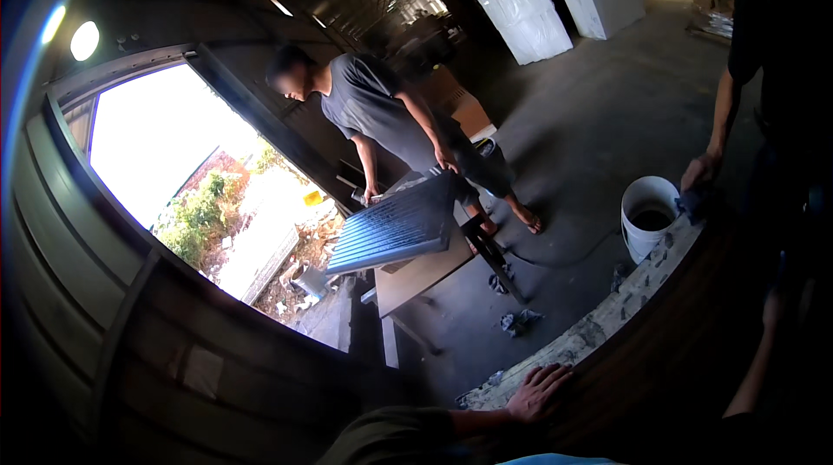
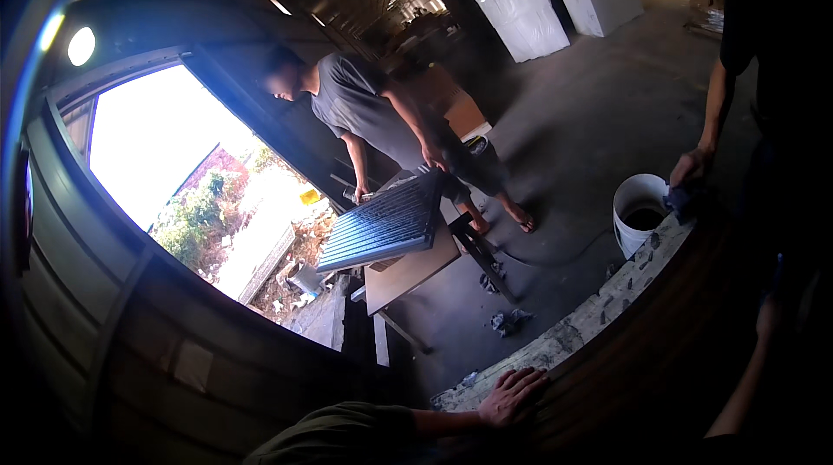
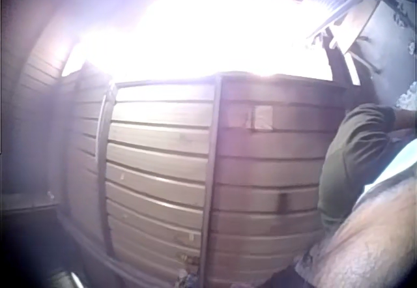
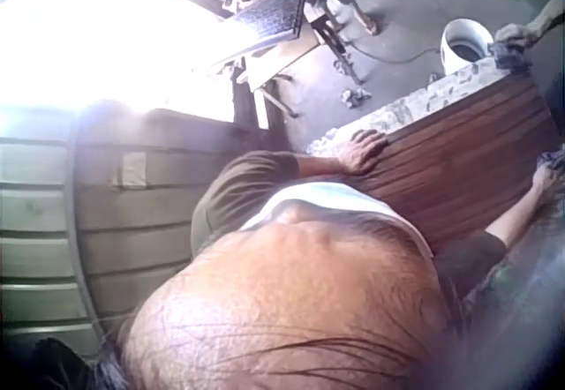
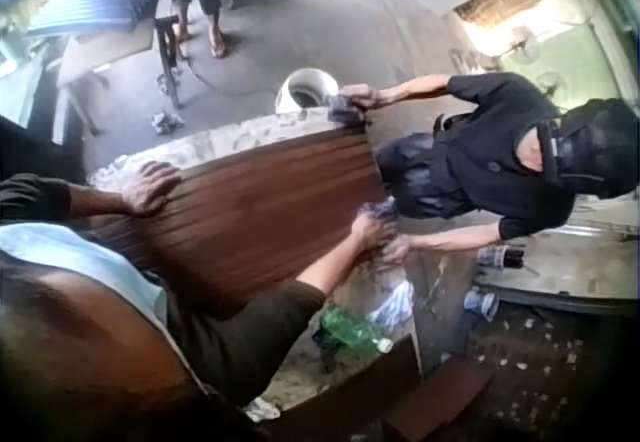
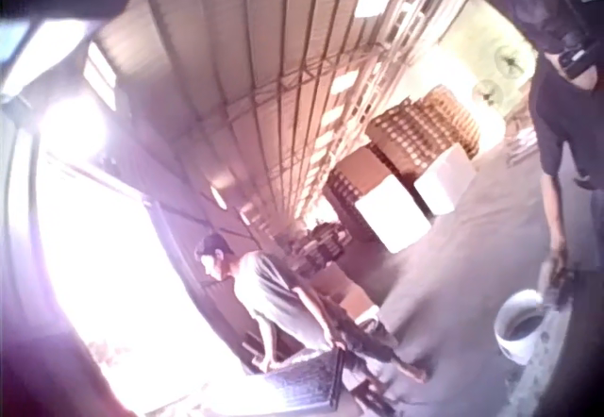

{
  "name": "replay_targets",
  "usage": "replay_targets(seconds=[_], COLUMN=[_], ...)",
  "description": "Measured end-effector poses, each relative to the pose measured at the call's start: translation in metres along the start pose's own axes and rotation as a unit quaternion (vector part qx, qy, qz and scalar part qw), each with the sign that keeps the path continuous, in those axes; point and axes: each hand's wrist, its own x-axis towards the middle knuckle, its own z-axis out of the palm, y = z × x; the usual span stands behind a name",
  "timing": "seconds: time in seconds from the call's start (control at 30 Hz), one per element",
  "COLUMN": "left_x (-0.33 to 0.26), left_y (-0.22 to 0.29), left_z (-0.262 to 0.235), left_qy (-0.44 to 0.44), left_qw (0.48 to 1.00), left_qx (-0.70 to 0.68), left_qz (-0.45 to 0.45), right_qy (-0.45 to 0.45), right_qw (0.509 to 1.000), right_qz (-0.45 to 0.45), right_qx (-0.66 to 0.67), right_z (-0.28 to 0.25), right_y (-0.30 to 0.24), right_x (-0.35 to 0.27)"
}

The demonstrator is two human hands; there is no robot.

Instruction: The person wipes down wooden panels with cloths by hand, turning the panels and wiping their surfaces with rags.

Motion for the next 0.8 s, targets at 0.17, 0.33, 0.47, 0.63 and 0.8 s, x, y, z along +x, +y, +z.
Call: replay_targets(seconds=[0.17, 0.33, 0.47, 0.63, 0.8], left_x=[-0.001, 0.003, 0.002, -0.009, -0.040], left_y=[-0.004, 0.002, 0.007, -0.008, -0.032], left_z=[0.001, -0.004, -0.013, -0.003, 0.016], left_qy=[-0.009, 0.046, 0.032, 0.008, 0.019], left_qw=[1.000, 0.999, 0.999, 1.000, 0.999], left_qx=[-0.002, -0.018, -0.027, -0.029, 0.011], left_qz=[-0.009, 0.006, 0.015, -0.007, 0.031], right_qy=[-0.125, -0.237, -0.243, -0.288, -0.125], right_qw=[0.986, 0.964, 0.969, 0.952, 0.977], right_qz=[0.068, 0.034, 0.000, -0.081, -0.164], right_qx=[0.082, -0.113, -0.036, 0.065, 0.056], right_z=[-0.094, -0.147, -0.144, -0.228, -0.262], right_y=[-0.081, -0.114, -0.112, -0.150, -0.133], right_x=[-0.020, -0.109, -0.212, -0.394, -0.441])
